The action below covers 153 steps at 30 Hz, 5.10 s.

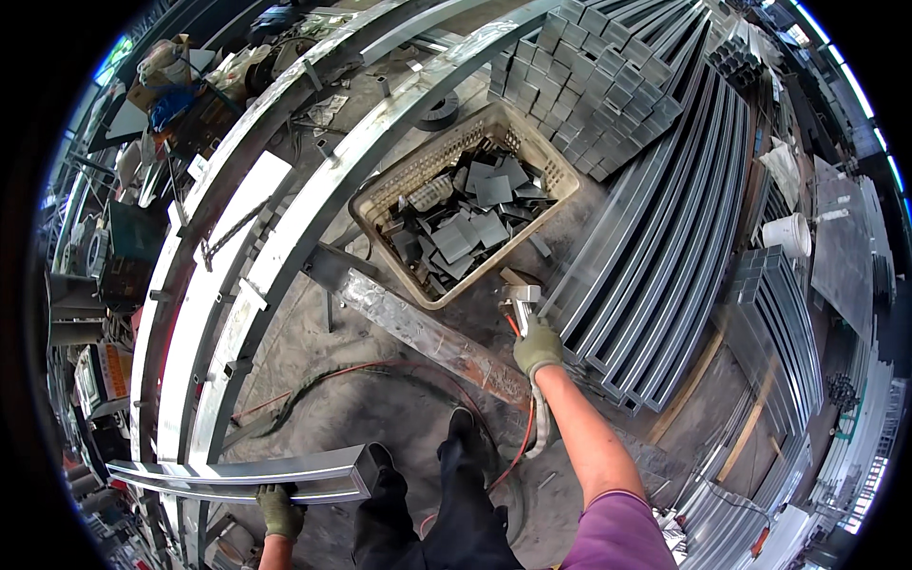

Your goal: The person welds the corners of rectangular metal frames using a handheld welding torch. They position the frames on a workbench, weld each corner, and then move the completed frames to a stack nearby.

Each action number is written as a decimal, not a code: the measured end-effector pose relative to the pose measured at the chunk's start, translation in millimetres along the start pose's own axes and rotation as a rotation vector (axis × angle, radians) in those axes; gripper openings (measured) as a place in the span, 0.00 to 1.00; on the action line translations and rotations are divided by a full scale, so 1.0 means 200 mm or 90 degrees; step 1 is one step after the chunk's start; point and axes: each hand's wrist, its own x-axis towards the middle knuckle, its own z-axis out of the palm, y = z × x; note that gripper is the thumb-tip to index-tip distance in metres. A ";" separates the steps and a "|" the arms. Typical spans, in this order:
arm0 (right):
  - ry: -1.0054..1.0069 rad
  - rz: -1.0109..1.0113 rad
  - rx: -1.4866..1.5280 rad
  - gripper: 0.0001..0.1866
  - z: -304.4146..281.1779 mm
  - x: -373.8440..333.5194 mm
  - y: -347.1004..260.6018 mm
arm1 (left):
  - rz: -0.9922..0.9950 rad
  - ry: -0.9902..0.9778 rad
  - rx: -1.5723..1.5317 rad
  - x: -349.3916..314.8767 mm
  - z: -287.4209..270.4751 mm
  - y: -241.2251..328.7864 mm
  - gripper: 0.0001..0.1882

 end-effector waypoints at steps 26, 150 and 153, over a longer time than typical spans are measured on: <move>0.200 0.377 0.278 0.38 0.27 -1.20 0.14 | 0.132 -0.028 -0.063 0.03 -0.03 -0.06 0.27; -0.381 0.317 0.882 0.40 1.23 -2.80 -2.59 | 0.429 -0.390 0.345 0.36 -0.48 -1.43 0.21; -0.360 0.364 0.926 0.39 1.22 -2.84 -2.62 | 0.383 -0.377 0.337 0.30 -0.52 -1.43 0.24</move>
